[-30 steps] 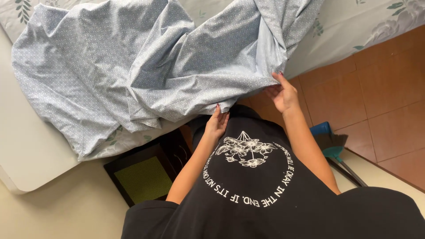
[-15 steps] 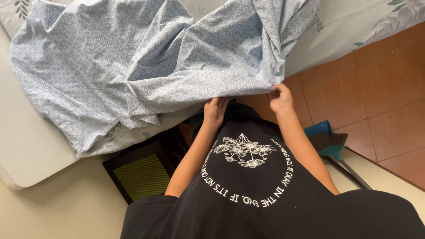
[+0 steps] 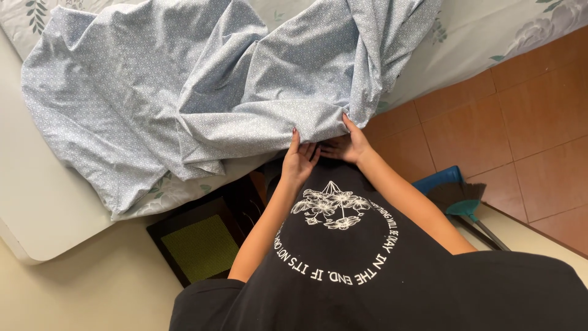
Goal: Fold a bedsheet neatly on the surface of a bed.
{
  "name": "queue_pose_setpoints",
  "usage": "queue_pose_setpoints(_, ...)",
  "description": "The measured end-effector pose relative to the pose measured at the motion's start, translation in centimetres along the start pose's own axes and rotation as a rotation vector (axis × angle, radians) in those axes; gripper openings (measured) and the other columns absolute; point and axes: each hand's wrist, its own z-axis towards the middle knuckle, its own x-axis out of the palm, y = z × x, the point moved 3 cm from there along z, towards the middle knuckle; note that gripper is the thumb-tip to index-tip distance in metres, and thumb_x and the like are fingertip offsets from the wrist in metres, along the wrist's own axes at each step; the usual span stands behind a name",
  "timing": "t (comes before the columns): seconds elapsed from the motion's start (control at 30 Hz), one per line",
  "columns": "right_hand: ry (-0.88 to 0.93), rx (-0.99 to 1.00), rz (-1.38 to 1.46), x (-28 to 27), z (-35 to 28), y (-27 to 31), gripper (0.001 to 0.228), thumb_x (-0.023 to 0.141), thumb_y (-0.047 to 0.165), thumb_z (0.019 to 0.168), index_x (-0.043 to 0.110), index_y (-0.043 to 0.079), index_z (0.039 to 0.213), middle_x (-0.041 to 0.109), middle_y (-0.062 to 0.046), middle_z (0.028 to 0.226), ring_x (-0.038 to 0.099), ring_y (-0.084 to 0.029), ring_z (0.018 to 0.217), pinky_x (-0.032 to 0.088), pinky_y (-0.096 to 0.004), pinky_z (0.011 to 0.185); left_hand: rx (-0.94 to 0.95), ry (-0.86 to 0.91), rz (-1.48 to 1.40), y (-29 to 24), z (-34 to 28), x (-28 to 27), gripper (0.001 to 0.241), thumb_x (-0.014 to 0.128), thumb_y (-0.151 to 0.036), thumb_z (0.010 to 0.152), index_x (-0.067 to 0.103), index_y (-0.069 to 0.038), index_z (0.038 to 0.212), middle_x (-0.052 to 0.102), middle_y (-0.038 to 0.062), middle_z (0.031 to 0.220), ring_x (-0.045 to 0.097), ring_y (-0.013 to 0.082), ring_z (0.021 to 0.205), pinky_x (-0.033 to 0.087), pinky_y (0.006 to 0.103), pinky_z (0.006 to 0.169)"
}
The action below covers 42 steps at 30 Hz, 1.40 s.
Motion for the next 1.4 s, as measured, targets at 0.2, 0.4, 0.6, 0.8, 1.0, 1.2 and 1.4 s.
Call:
queue_pose_setpoints(0.2, 0.201, -0.408, 0.117, 2.9, -0.9, 4.7, 0.073, 0.071, 0.042, 0.087, 0.044, 0.015, 0.149, 0.049, -0.013, 0.153, 0.045, -0.037, 0.143, 0.033, -0.061, 0.121, 0.056, 0.085, -0.070, -0.6, 0.1, -1.9, 0.046, 0.071, -0.042, 0.094, 0.058, -0.021, 0.134, 0.061, 0.008, 0.129, 0.055, 0.0251, 0.126, 0.047, 0.0492, 0.107)
queue_pose_setpoints(0.4, 0.368, -0.586, 0.241, 8.4, -6.2, 9.6, 0.060, 0.073, 0.036, 0.092, 0.055, 0.012, 0.143, 0.058, -0.013, 0.147, 0.052, -0.037, 0.139, 0.036, -0.061, 0.123, 0.246, -0.071, -0.298, -7.2, 1.8, -1.3, 0.049, 0.066, -0.048, 0.095, 0.058, -0.019, 0.134, 0.062, 0.009, 0.128, 0.055, 0.0281, 0.120, 0.047, 0.0478, 0.104)
queue_pose_setpoints(0.6, 0.334, -0.463, 0.166, 7.4, -5.0, 12.8, 0.058, 0.071, 0.035, 0.094, 0.055, 0.013, 0.145, 0.057, -0.011, 0.152, 0.052, -0.036, 0.144, 0.035, -0.063, 0.125, 0.447, -0.211, -0.365, -13.9, 4.3, -4.4, 0.048, 0.068, -0.039, 0.094, 0.047, -0.017, 0.132, 0.061, 0.013, 0.135, 0.057, 0.0383, 0.131, 0.052, 0.0629, 0.102)
queue_pose_setpoints(0.8, -0.052, -0.421, 0.291, 6.8, -3.3, 12.7, 0.055, 0.067, 0.042, 0.093, 0.057, 0.017, 0.141, 0.055, -0.013, 0.151, 0.049, -0.039, 0.140, 0.032, -0.071, 0.112, 0.294, -0.340, -0.291, -14.7, 3.9, -6.0, 0.056, 0.068, -0.051, 0.088, 0.049, -0.027, 0.134, 0.054, 0.007, 0.140, 0.053, 0.0342, 0.123, 0.048, 0.0574, 0.090)
queue_pose_setpoints(1.0, -0.156, -0.404, 0.260, 6.8, -2.5, 14.3, 0.053, 0.068, 0.040, 0.094, 0.058, 0.015, 0.140, 0.057, -0.013, 0.149, 0.050, -0.038, 0.139, 0.032, -0.071, 0.112, 0.034, -0.279, -0.289, -13.5, 6.7, -8.8, 0.066, 0.074, -0.064, 0.079, 0.057, -0.026, 0.131, 0.059, -0.001, 0.132, 0.052, 0.0242, 0.110, 0.040, 0.0401, 0.081)
queue_pose_setpoints(1.2, -0.176, -0.356, 0.253, 6.9, -3.2, 13.3, 0.051, 0.066, 0.039, 0.094, 0.060, 0.015, 0.139, 0.060, -0.011, 0.148, 0.053, -0.035, 0.138, 0.033, -0.066, 0.113, 0.032, -0.176, -0.124, -14.2, 8.8, -11.8, 0.063, 0.076, -0.062, 0.083, 0.062, -0.023, 0.131, 0.063, -0.002, 0.129, 0.055, 0.0195, 0.111, 0.043, 0.0360, 0.083)
queue_pose_setpoints(1.4, -0.269, -0.343, 0.263, 4.0, -1.5, 12.9, 0.048, 0.058, 0.030, 0.100, 0.054, 0.014, 0.146, 0.053, -0.013, 0.153, 0.051, -0.036, 0.139, 0.032, -0.069, 0.114, 0.153, -0.303, 0.223, -13.6, 5.8, -9.4, 0.046, 0.068, -0.044, 0.088, 0.062, -0.020, 0.127, 0.066, 0.001, 0.124, 0.061, 0.0220, 0.114, 0.052, 0.0438, 0.087)
